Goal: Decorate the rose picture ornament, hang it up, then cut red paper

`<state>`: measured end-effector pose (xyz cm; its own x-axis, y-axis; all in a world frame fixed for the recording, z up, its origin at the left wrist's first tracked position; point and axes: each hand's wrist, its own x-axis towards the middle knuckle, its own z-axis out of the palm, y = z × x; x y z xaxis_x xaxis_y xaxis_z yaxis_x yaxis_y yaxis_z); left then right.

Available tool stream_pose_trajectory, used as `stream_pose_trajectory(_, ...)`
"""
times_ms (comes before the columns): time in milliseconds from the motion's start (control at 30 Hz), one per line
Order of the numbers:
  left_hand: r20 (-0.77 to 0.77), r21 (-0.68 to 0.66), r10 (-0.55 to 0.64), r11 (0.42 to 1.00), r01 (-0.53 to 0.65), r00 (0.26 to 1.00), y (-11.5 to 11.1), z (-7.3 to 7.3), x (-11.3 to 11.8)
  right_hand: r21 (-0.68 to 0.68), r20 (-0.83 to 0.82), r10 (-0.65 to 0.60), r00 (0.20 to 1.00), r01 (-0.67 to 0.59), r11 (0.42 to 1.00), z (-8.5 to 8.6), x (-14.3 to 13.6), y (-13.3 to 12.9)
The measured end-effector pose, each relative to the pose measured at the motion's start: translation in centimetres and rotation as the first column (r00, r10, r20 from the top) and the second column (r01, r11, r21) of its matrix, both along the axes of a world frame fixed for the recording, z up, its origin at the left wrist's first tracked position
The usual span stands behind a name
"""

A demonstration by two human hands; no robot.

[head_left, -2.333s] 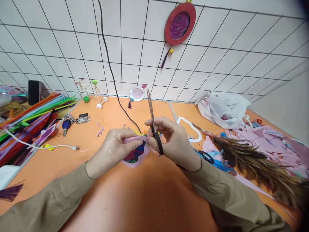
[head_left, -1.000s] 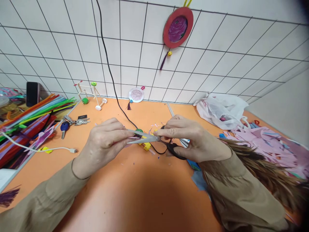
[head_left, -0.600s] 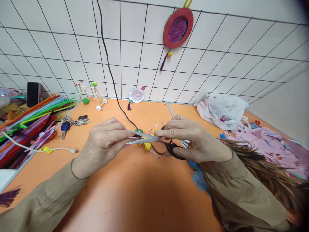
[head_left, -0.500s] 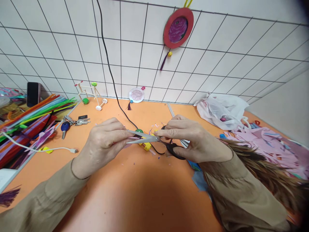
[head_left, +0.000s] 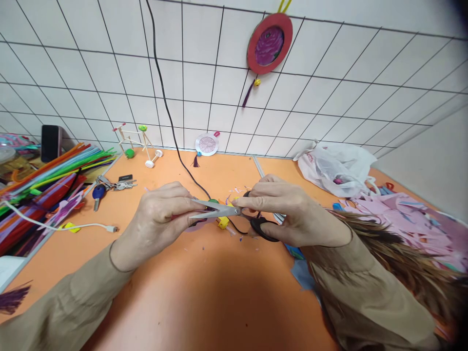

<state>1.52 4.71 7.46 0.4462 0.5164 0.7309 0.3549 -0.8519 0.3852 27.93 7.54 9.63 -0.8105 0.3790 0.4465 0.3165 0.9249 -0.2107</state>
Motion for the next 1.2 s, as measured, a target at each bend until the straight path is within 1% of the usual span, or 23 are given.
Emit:
stream_pose_trajectory(133, 0.002, -0.031, -0.002, 1.0, 0.002, 1.0, -0.04, -0.01, -0.1, 0.011, 0.028, -0.014, 1.0, 0.014, 1.0, 0.05, 0.02, -0.09)
stream_pose_trajectory(367, 0.021, -0.099, 0.012, 0.995, -0.01, 1.0, -0.12, -0.03, -0.16, 0.003, 0.022, -0.025, 0.999, 0.025, 1.0, 0.15, 0.03, -0.23)
stream_pose_trajectory(700, 0.051, -0.206, 0.006, 0.979, 0.005, 0.999, -0.41, 0.16, -0.09, 0.012, -0.006, -0.007, 1.0, 0.007, 1.0, 0.25, -0.02, -0.24)
stream_pose_trajectory(833, 0.105, -0.279, -0.033, 0.958, 0.061, 0.994, -0.57, 0.24, 0.12, 0.031, -0.004, -0.014, 1.0, 0.014, 0.999, 0.27, -0.04, -0.25)
stream_pose_trajectory(1067, 0.158, -0.429, -0.032, 0.898, 0.098, 0.987, -0.78, 0.36, 0.18, 0.044, -0.008, -0.021, 1.0, 0.021, 0.999, 0.2, -0.18, -0.29)
stream_pose_trajectory(1200, 0.154, -0.455, -0.041, 0.884, 0.107, 0.987, -0.81, 0.53, 0.2, 0.039, 0.014, -0.03, 0.999, 0.029, 0.999, 0.18, -0.13, -0.22)
